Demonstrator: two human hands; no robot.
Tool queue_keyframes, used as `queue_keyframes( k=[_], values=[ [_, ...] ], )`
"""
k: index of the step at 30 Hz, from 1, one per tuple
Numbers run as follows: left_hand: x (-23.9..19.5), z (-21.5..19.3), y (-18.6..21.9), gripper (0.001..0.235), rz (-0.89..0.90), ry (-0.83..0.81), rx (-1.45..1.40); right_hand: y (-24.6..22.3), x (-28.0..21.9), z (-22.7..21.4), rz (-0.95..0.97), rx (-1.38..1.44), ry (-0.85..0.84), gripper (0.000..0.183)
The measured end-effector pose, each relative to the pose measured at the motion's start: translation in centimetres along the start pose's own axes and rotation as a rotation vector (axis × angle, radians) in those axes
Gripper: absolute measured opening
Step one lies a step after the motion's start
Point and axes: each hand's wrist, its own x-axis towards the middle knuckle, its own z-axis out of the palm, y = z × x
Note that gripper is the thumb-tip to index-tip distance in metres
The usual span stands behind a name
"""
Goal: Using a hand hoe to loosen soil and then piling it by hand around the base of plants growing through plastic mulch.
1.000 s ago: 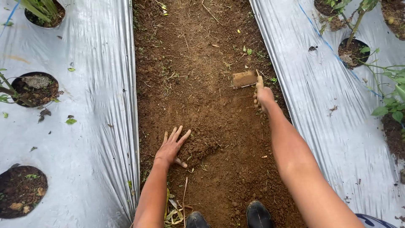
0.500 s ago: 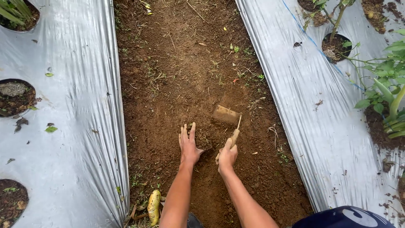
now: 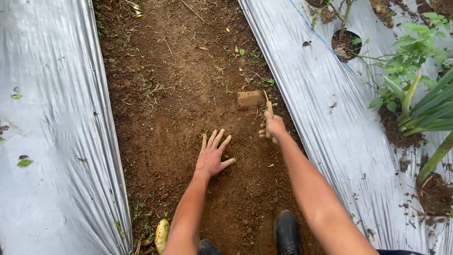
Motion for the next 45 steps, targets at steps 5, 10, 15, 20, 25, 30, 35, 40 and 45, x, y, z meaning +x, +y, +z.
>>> queue_keyframes(
  k=[5,10,15,20,25,30,35,40,45],
  values=[
    [2.8,2.5,1.9,0.071,0.1,0.059,0.039,-2.9,-12.6,2.5,0.026,0.041,0.116,0.042],
    [3.5,4.5,2.1,0.054,-0.029,0.225,-0.127,7.4,-18.1,8.0,0.086,0.228,0.253,0.037],
    [2.2,4.7,-1.3,0.056,-0.164,0.247,-0.137,7.5,-19.2,9.2,-0.003,0.284,0.254,0.045],
    [-1.8,4.1,-3.9,0.082,-0.157,0.123,-0.218,-0.8,-8.5,6.1,-0.178,-0.08,0.19,0.044],
    [-2.0,3.7,-3.6,0.113,-0.129,0.014,-0.253,-8.5,-7.2,2.3,-0.249,-0.561,0.183,0.057],
    [-1.7,3.6,-2.3,0.123,-0.169,0.023,-0.318,-0.6,-7.5,1.2,-0.151,-0.379,0.304,0.046],
    [-0.5,5.0,0.3,0.111,-0.372,0.118,-0.518,10.6,-11.5,5.1,0.047,-0.17,0.415,0.052],
    [0.0,4.2,4.0,0.111,-0.519,0.175,-0.681,12.2,-12.0,6.1,-0.02,-0.096,0.381,0.047],
    [-1.3,2.5,4.6,0.129,-0.371,-0.065,-0.552,-1.2,-5.6,4.5,-0.229,-0.22,0.173,0.047]
  ],
)
